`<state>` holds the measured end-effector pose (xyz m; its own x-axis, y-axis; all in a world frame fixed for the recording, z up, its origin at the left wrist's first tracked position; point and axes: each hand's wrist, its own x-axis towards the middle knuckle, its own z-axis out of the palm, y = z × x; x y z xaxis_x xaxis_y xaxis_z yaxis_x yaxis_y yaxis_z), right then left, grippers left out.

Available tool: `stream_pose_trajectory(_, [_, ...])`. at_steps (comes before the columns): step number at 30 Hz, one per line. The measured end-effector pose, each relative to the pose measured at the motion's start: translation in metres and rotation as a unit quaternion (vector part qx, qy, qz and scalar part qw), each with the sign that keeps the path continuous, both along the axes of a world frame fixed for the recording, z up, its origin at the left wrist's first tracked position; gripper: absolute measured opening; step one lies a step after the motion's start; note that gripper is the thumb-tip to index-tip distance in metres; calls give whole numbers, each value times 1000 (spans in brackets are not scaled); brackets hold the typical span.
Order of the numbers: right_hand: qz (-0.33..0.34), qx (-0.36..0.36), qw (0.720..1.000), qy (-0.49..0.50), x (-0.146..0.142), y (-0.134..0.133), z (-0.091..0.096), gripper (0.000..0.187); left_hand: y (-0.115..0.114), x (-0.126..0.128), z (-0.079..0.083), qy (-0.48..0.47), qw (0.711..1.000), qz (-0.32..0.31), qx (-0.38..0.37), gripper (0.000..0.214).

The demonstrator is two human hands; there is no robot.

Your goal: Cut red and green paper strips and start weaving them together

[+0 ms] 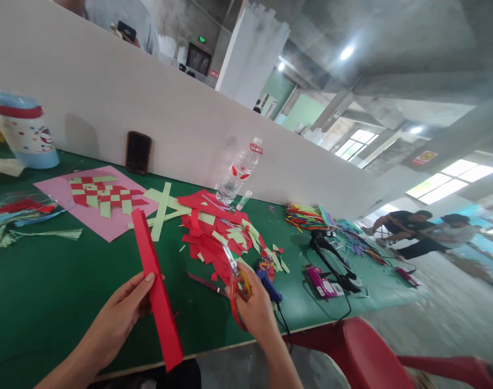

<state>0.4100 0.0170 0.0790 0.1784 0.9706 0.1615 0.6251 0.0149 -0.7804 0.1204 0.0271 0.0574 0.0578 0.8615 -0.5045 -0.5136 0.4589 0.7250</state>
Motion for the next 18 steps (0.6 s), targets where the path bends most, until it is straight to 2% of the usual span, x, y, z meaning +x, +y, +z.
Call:
stream_pose_trajectory(4, [56,-55,991,110,-40,-18,-6,58,0,2,0,13,1000,-9,2,57])
stream_pose_trajectory(8, [91,-107,970,199,-66,-29,0,59,-3,3,3,23,999,-20,11,54])
stream_pose_trajectory(11, [84,-118,951,272,-83,-29,6,55,-7,6,5,28,999,-27,20,54])
stream_pose_trajectory(14, [70,-139,929,335,-99,-30,5,58,-10,13,7,32,998,-39,33,54])
stream_pose_trajectory(16, [87,-154,922,344,-105,-31,2,62,-11,17,7,37,997,-50,40,54])
stream_pose_trajectory(18, [90,-134,940,299,-101,-28,0,61,-12,16,5,47,996,-56,44,56])
